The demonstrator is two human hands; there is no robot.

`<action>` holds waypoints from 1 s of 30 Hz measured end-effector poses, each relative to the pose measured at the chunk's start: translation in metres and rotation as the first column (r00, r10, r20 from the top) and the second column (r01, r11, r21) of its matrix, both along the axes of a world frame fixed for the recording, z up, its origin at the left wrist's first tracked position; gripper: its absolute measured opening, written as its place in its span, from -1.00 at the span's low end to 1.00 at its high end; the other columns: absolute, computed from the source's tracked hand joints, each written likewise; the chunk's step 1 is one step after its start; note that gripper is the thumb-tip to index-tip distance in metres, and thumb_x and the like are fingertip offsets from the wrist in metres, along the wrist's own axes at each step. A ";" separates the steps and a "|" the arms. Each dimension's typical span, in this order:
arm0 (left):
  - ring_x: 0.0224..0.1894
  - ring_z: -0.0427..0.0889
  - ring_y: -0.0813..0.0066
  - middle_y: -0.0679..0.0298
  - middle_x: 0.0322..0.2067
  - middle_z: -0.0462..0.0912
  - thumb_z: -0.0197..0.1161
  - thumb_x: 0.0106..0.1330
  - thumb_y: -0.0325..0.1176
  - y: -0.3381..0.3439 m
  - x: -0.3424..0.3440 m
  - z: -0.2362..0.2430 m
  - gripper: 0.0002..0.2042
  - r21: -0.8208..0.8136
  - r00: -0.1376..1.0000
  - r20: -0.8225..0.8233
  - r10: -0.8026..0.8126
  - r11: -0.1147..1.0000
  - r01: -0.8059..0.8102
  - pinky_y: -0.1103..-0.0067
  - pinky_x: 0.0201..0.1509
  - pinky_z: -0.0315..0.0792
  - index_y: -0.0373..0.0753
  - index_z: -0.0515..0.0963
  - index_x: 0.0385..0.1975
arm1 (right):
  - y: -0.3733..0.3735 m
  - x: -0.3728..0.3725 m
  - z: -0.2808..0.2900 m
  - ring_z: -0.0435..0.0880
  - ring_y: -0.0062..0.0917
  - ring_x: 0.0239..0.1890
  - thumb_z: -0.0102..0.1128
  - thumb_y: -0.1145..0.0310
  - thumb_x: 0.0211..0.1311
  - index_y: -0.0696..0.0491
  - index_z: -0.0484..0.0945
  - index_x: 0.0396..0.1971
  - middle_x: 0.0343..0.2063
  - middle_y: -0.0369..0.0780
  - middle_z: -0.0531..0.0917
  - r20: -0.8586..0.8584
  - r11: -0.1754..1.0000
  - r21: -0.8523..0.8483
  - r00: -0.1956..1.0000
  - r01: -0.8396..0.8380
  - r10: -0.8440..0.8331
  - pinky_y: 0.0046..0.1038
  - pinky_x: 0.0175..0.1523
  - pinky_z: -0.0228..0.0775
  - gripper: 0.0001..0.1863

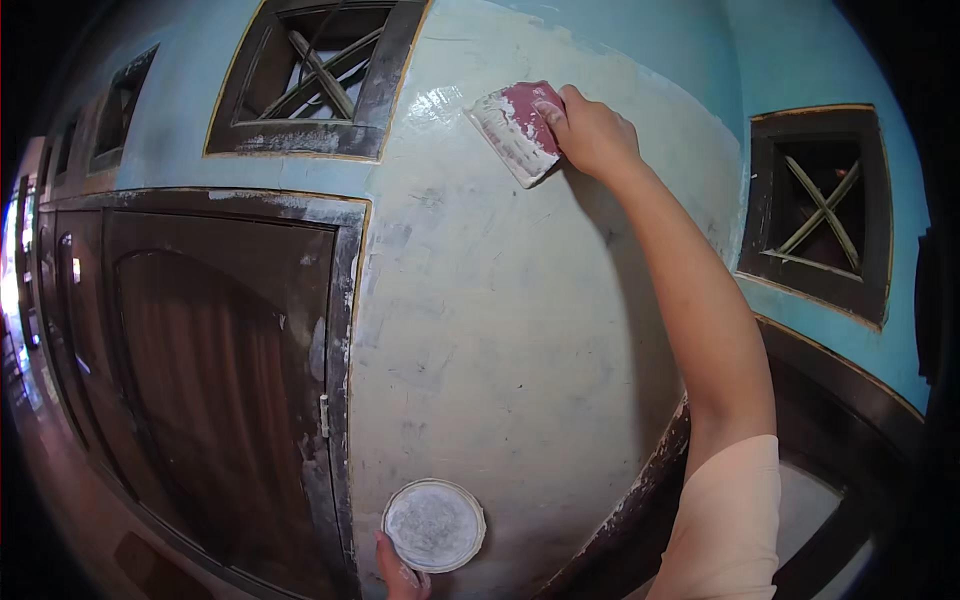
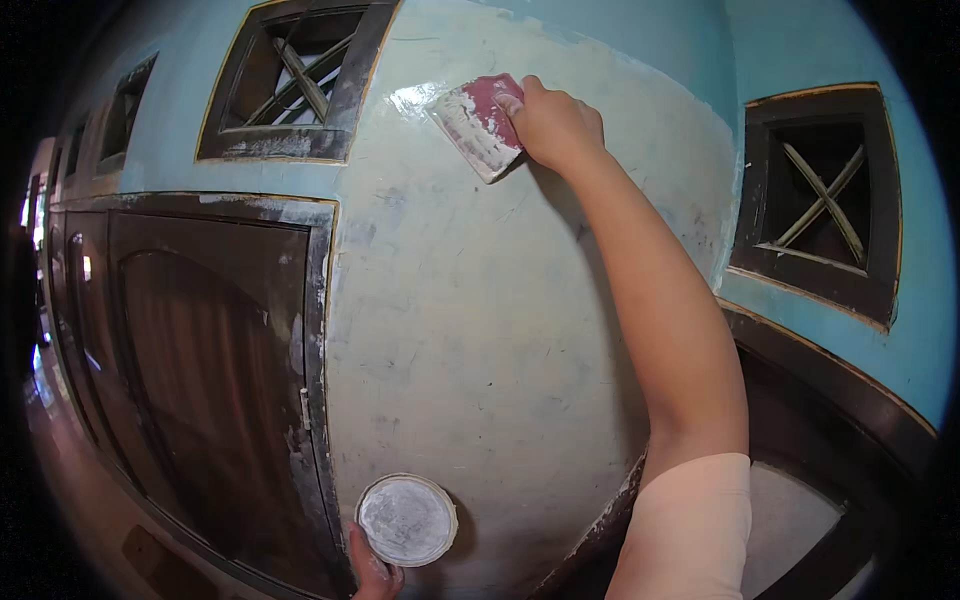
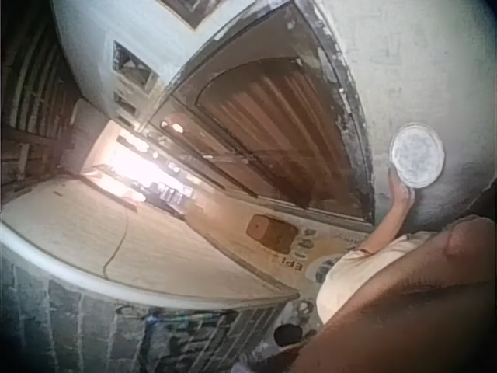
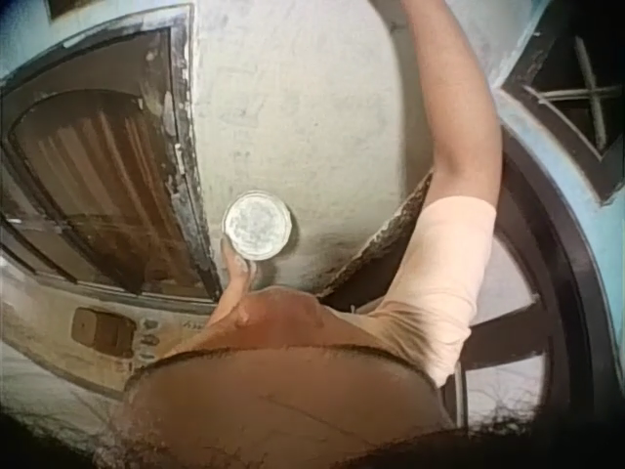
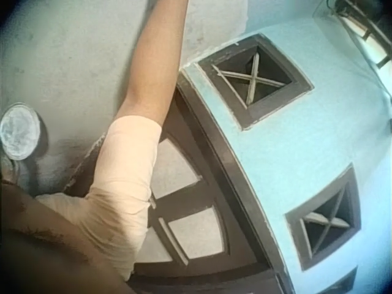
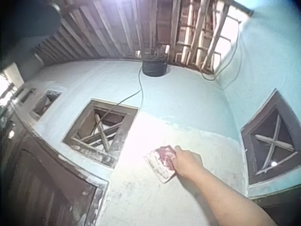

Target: The person applies putty to a wall using a putty knife, scooping the putty from a can and spreading it onto the wall surface.

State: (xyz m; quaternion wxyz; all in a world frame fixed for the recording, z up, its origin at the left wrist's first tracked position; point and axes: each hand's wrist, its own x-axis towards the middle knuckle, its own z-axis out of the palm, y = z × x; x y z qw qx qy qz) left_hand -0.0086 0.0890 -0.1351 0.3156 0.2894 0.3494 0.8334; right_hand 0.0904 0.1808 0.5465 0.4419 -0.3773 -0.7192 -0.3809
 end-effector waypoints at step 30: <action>-0.04 0.54 0.32 0.18 -0.11 0.58 -0.12 0.49 -0.11 -0.024 0.071 0.093 -0.59 -0.230 0.895 0.375 -0.242 0.911 0.343 0.42 0.07 0.40 -0.33 0.45 0.03 | 0.019 0.243 -0.101 0.57 -0.34 -0.30 0.19 0.50 0.07 -0.10 0.47 0.11 -0.34 -0.25 0.66 -0.058 0.857 0.467 0.975 0.217 -0.215 -0.29 -0.20 0.47 -0.48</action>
